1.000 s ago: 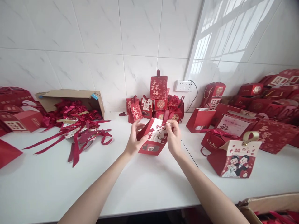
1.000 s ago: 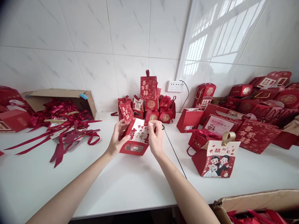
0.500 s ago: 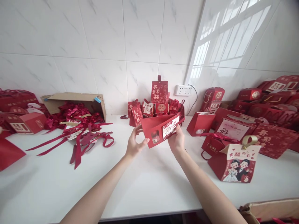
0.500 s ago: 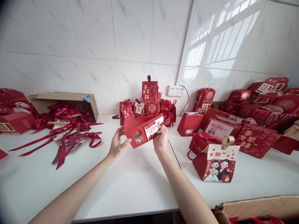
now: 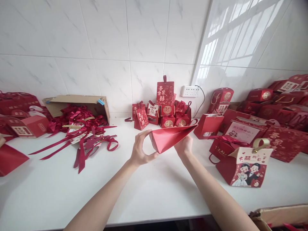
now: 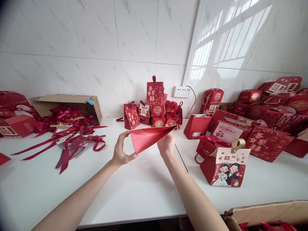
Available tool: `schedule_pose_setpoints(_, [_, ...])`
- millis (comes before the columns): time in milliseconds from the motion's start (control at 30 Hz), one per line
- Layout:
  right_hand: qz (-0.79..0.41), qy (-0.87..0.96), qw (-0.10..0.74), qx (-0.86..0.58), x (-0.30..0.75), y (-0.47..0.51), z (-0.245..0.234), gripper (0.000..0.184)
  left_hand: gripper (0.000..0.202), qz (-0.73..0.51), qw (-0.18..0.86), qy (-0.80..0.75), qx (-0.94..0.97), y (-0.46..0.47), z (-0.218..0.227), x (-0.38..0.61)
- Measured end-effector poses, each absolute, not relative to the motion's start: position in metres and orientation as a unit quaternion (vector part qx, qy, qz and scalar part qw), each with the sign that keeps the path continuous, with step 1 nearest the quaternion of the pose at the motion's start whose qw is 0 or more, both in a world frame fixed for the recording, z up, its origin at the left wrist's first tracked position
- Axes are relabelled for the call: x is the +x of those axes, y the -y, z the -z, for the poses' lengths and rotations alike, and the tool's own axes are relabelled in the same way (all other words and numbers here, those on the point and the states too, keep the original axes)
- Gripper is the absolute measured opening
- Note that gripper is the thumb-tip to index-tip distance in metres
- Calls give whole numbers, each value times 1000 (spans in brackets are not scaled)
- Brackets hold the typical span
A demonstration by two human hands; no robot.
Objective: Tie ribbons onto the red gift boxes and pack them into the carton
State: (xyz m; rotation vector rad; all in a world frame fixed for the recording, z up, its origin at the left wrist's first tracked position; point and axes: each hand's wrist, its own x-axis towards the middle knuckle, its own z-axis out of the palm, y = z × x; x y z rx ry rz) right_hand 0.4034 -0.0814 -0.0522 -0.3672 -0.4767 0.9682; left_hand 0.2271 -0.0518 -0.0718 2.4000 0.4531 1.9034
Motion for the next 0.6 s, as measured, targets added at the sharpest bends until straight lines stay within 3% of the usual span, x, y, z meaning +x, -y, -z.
schedule_pose_setpoints(167, [-443,236,842,-197,402,84,49,17,70,-621,17,-151,769,48,74,224])
schedule_pose_setpoints(300, [-418,258,841,-228,403,87,46,8,69,-614,82,-177,765,47,77,225])
schedule_pose_setpoints(467, [-364,284,837,-293,400,93,42,25,81,-576,340,-199,716,48,79,228])
schedule_pose_setpoints(600, [-279,311,832,-364,394,98,40,35,72,-433,512,-231,705,46,85,228])
